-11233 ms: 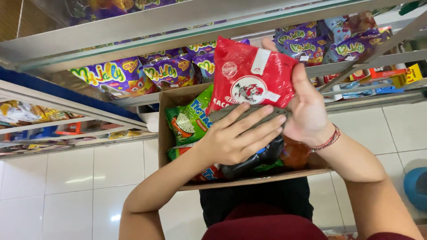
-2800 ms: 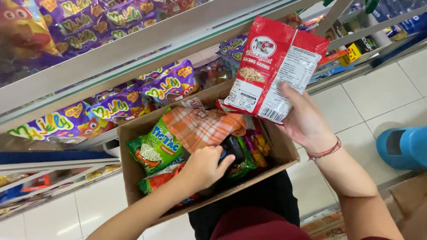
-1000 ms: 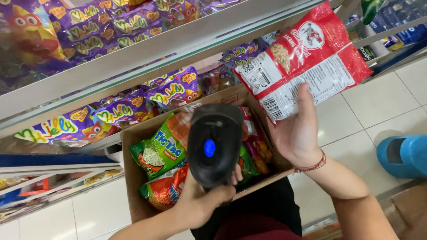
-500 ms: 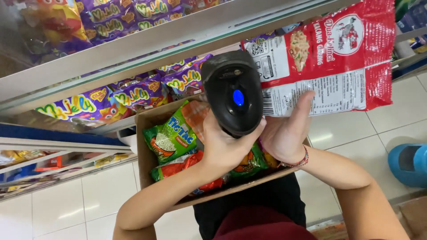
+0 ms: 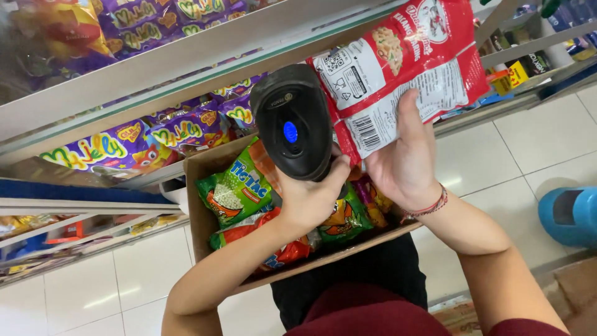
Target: Wiping snack bags with a cloth and scanning them with a handheld scanner in a store aisle.
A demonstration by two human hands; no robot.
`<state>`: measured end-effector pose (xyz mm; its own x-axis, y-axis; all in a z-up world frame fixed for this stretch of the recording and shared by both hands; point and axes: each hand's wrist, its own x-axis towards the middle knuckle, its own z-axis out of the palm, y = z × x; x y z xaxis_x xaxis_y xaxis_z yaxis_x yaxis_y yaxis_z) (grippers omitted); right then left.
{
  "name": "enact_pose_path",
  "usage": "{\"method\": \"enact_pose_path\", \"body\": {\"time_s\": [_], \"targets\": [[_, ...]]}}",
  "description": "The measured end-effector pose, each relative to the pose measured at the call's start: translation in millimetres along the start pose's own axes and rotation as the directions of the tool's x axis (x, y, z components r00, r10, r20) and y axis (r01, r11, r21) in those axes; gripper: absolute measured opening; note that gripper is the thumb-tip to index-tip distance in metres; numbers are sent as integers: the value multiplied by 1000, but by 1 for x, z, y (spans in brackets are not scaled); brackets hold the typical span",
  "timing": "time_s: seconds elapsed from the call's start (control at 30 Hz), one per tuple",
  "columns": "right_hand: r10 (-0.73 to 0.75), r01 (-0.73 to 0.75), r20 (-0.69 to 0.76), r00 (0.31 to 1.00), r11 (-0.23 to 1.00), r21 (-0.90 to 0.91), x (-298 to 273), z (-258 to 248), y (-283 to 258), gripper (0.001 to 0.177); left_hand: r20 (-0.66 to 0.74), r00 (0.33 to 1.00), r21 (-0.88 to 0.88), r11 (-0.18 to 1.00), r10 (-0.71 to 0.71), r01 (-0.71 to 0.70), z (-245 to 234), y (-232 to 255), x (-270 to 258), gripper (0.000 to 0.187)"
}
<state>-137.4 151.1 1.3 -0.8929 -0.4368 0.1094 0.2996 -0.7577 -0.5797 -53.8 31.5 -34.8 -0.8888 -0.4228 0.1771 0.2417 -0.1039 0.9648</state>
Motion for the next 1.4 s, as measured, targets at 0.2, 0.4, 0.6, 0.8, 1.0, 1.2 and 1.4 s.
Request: {"method": "enact_pose_path", "body": {"time_s": [0.2, 0.4, 0.6, 0.8, 1.0, 1.2, 1.4], "targets": [[-126, 151, 153, 980, 974, -170, 12, -25, -27, 46, 135, 983, 68, 989, 122, -132, -33, 10, -8, 16], [200, -166, 94, 975, 943, -287, 22, -24, -51, 49, 438, 877, 238, 966, -197, 98, -37, 49, -32, 28], [276, -242, 39, 961, 897, -371, 28, -32, -43, 46, 583, 781, 224, 968, -224, 111, -32, 63, -46, 27], [312, -296, -7, 950, 892, -342, 29, -29, -44, 45, 593, 787, 183, 980, -170, 74, -27, 70, -54, 24], [339, -327, -28, 940, 875, -357, 26, -28, -49, 44, 602, 776, 148, 981, -189, 123, -28, 69, -58, 26], [202, -164, 73, 977, 920, -356, 25, -30, -52, 44, 572, 812, 273, 961, -120, -50, -30, 59, -36, 44], [164, -139, 28, 986, 904, -403, 29, -40, -53, 51, 498, 742, 854, 399, -449, -332, -49, -30, -31, 58]]}}
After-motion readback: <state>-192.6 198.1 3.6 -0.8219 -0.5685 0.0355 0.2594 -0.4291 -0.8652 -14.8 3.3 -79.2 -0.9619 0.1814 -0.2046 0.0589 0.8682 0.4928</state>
